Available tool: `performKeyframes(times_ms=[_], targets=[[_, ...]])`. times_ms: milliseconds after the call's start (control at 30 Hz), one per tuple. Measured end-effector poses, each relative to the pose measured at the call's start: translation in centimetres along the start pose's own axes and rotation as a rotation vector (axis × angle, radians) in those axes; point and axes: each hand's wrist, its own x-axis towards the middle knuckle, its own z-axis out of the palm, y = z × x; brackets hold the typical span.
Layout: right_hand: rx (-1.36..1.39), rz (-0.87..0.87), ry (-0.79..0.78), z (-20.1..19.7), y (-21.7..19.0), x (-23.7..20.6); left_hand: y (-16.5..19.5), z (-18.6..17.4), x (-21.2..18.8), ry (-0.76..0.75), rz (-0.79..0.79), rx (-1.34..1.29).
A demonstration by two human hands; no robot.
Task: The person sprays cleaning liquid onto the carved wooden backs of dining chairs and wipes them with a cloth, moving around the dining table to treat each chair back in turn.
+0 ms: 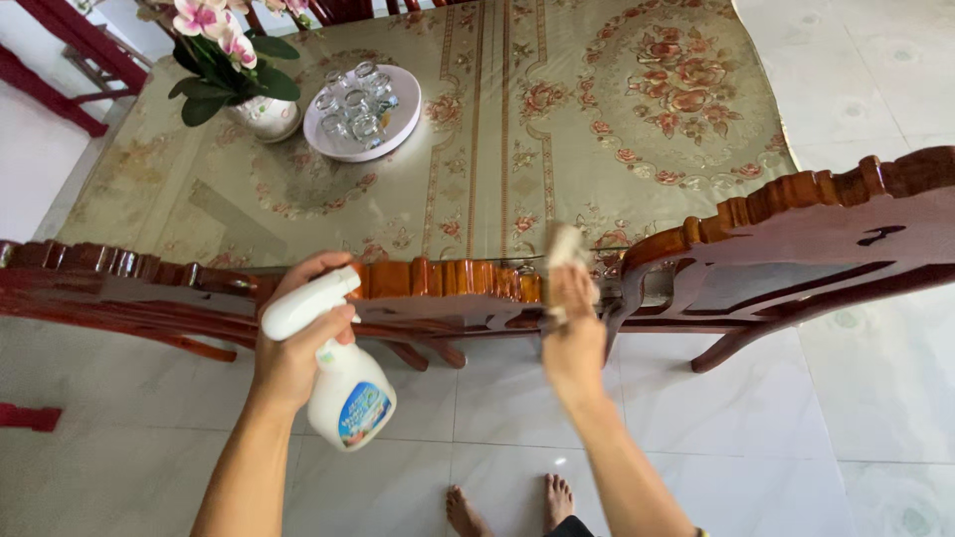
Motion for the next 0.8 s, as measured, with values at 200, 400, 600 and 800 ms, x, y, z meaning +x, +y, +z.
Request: performKeyframes(times_ms=[200,400,600,800], targets=[[-0.007,-0.313,0.006,0.6,-1.8,-2.9,0.6,-0.1,1.5,-0.021,-0.005,-0.015],[-0.027,-0.442,0.033,1.9,-0.2,-2.3,0.9,-0.4,3.8,-0.041,-0.021,-0.017],[-0.096,-0.421,0.082,3.9,-1.4,-2.1,1.1,-0.8,5.9,-0.077,0.006,-0.032],[-0.111,-0.388,0.118,4.7,-2.5,-0.8,0.9,-1.4,7.5,-0.130,0.023,-0.065]])
